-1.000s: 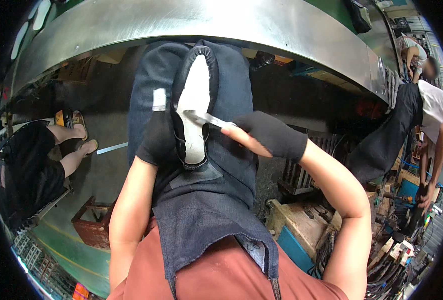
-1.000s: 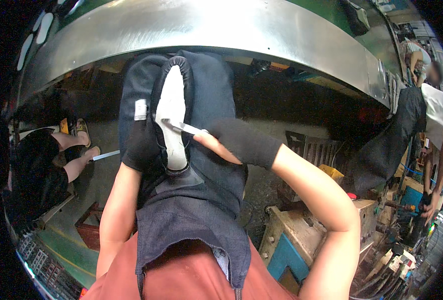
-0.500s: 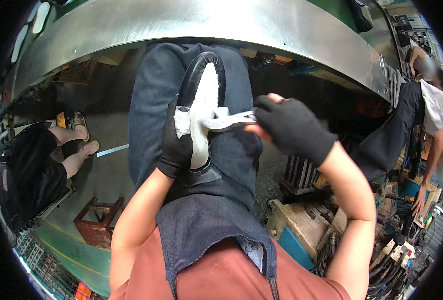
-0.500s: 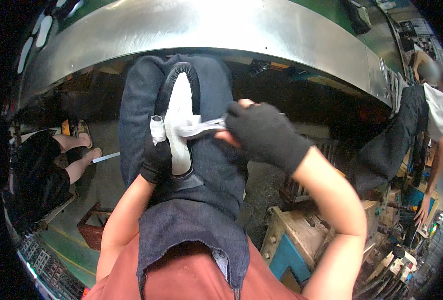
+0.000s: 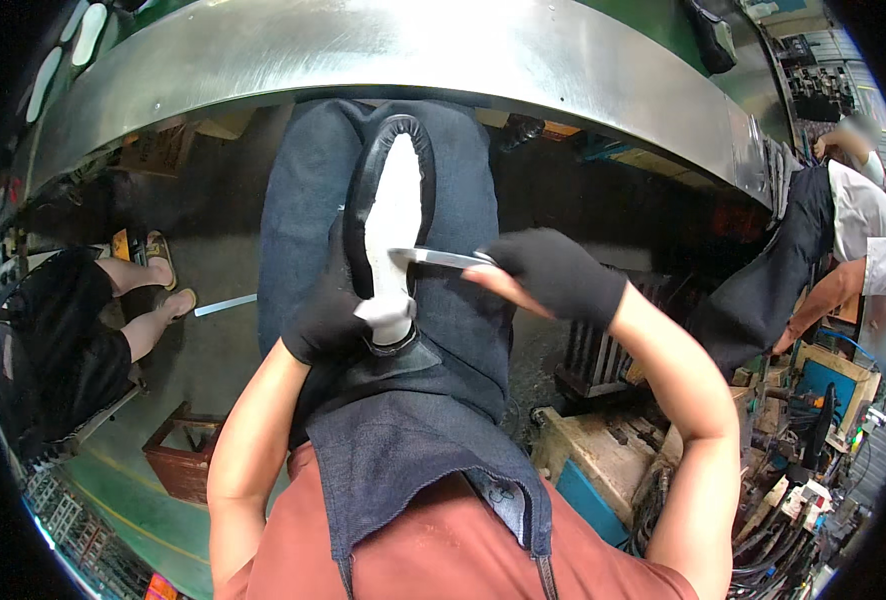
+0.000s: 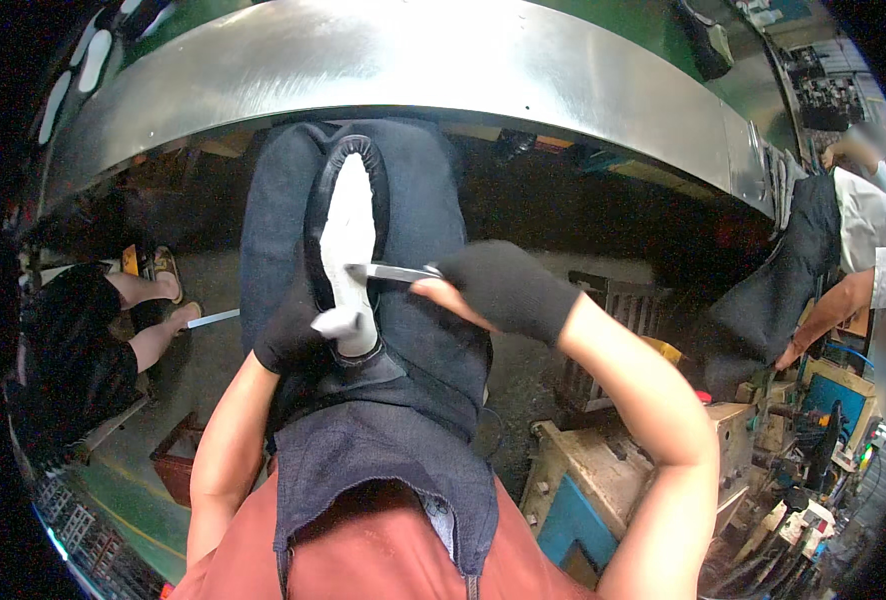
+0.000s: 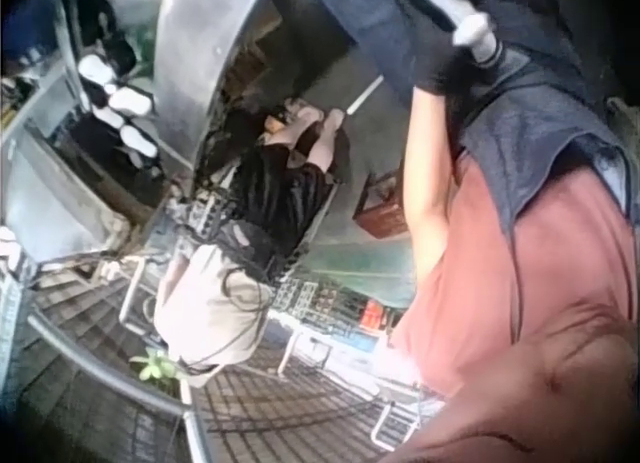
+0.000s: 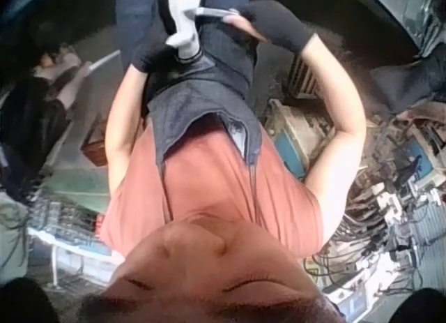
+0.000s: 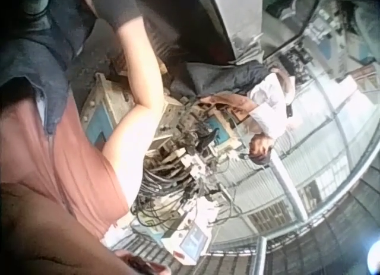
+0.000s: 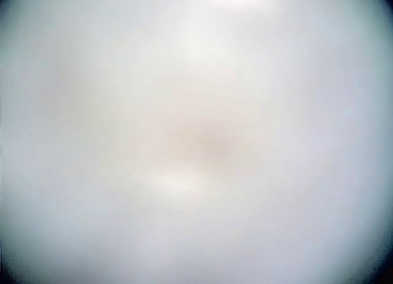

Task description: The recorder is using a specialized pincer tool to pull and trim excess leather or material from the bottom of shoe lasts on an assembly line.

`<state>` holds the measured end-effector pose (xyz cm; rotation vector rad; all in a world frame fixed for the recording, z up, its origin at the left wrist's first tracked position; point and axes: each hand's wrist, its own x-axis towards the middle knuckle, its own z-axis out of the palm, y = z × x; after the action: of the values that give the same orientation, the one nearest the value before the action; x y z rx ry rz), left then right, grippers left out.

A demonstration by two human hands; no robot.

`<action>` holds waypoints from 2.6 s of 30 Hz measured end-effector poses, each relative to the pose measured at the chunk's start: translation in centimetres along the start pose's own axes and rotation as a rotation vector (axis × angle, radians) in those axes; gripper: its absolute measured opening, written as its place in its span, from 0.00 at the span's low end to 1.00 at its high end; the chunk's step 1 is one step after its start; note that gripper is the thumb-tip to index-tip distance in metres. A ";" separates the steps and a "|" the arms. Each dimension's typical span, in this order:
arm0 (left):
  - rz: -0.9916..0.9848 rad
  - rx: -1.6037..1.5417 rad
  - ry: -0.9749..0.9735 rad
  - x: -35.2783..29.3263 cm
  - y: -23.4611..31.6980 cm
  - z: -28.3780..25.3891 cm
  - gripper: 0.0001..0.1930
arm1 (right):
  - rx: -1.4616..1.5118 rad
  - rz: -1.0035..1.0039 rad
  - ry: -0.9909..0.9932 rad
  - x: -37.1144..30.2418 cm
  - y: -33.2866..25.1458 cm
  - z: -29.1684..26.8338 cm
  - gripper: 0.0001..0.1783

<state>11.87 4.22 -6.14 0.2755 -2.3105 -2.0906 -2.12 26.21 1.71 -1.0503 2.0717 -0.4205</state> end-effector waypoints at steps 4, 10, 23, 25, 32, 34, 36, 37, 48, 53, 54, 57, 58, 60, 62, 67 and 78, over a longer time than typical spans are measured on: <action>-0.375 -1.105 0.019 2.5 0.1 0.5 0.23 | 0.344 0.095 0.172 -4.8 0.7 3.3 0.18; -0.113 0.091 0.148 3.1 -0.4 1.2 0.26 | 0.392 -0.126 0.281 -3.8 -5.7 1.5 0.13; -0.019 0.040 0.071 0.4 1.1 -0.2 0.47 | 1.138 0.379 0.298 -4.1 -3.8 15.2 0.30; -0.080 -0.143 0.033 1.0 1.7 0.0 0.43 | 1.229 0.367 0.422 -4.4 -4.2 18.5 0.32; -0.124 -0.407 -0.099 15.1 8.5 2.5 0.26 | 1.656 0.559 0.451 -0.7 -0.7 17.4 0.33; -0.219 -0.236 -0.170 23.8 15.5 4.9 0.23 | 1.644 0.530 0.426 0.4 1.4 16.0 0.33; 0.263 -0.024 -0.292 34.3 14.1 3.5 0.23 | 1.599 0.524 0.379 2.4 2.0 12.3 0.32; 0.265 -0.116 -0.217 36.6 15.3 5.8 0.22 | 1.505 0.569 0.422 3.2 2.8 11.7 0.33; 0.815 0.895 0.153 48.7 13.3 -3.1 0.28 | 1.676 0.490 0.196 8.4 6.6 9.0 0.40; 0.446 0.938 0.297 48.8 12.9 -2.6 0.33 | 1.728 0.559 0.273 8.0 6.6 9.0 0.38; 0.363 0.956 0.213 48.1 13.2 -2.3 0.34 | 1.738 0.576 0.274 7.9 6.6 8.9 0.37; 0.357 0.674 0.195 46.0 12.1 0.3 0.36 | 1.746 0.595 0.269 7.7 6.2 8.9 0.37; 0.407 0.585 0.249 46.3 10.7 -0.4 0.37 | 1.745 0.584 0.251 7.8 5.9 8.8 0.37; 0.212 -0.017 0.109 49.2 8.8 -3.3 0.31 | 1.741 0.579 0.219 7.7 5.5 8.7 0.36; -0.143 -0.472 0.147 51.4 7.2 -6.1 0.24 | 1.735 0.592 0.194 7.5 5.1 8.7 0.37; 0.565 0.579 0.423 47.7 8.6 -0.2 0.28 | 1.826 0.740 0.419 6.7 2.9 7.0 0.40; 0.176 0.164 -0.302 43.9 12.6 -3.3 0.28 | 1.663 0.546 0.264 7.6 6.5 12.5 0.45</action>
<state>-32.45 -4.01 1.98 -0.2539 -2.5633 -1.9782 0.96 24.72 -13.88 0.5576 1.3051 -1.5843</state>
